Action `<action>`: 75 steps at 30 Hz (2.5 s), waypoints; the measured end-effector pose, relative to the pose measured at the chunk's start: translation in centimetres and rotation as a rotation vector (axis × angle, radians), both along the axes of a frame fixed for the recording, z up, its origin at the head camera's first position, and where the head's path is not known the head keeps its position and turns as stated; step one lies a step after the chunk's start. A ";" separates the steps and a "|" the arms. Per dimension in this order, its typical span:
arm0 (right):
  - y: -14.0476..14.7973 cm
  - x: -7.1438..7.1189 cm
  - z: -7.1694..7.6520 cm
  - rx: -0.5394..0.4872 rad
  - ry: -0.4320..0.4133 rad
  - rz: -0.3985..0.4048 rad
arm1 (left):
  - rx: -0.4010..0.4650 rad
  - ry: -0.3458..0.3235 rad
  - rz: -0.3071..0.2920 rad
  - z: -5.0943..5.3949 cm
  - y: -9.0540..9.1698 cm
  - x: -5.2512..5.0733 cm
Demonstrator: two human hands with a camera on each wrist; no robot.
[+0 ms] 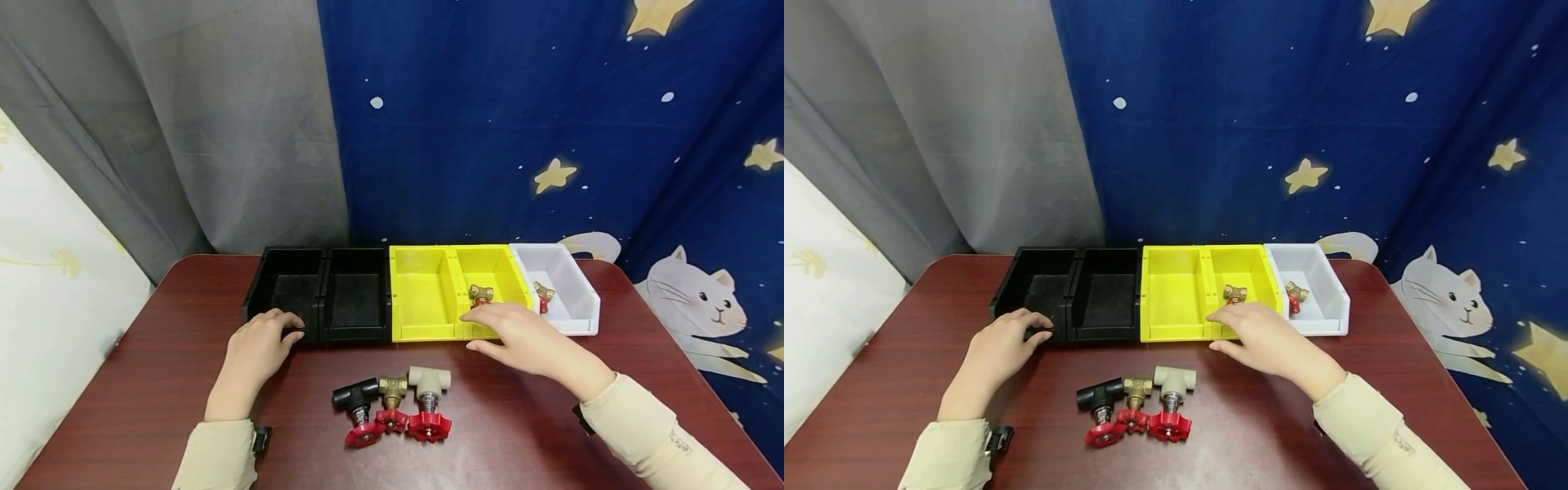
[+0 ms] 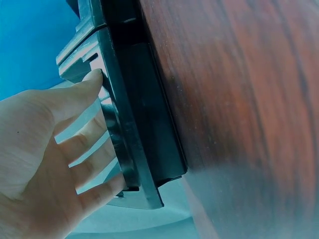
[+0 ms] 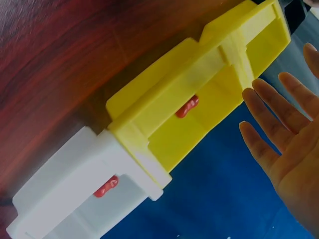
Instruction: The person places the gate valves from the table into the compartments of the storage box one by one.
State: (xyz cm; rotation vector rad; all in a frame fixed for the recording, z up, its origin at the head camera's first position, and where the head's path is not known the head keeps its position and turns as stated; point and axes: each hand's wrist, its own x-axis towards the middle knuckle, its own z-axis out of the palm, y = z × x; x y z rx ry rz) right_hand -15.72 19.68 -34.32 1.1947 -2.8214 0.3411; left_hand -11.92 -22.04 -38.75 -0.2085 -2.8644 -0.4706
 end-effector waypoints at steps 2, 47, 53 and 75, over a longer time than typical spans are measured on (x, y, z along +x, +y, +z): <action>-0.3 0.3 -0.1 0.003 0.005 0.013 | -0.001 0.002 0.000 0.0 0.0 0.0; -5.8 6.1 -2.9 0.061 -0.103 0.106 | -0.005 0.003 0.002 0.0 -0.1 0.1; -6.1 6.4 -3.4 0.100 -0.128 0.103 | -0.004 0.004 0.000 0.0 0.0 0.0; -7.4 7.2 -4.0 0.240 -0.125 0.044 | -0.017 -0.002 0.005 -0.2 0.0 -0.1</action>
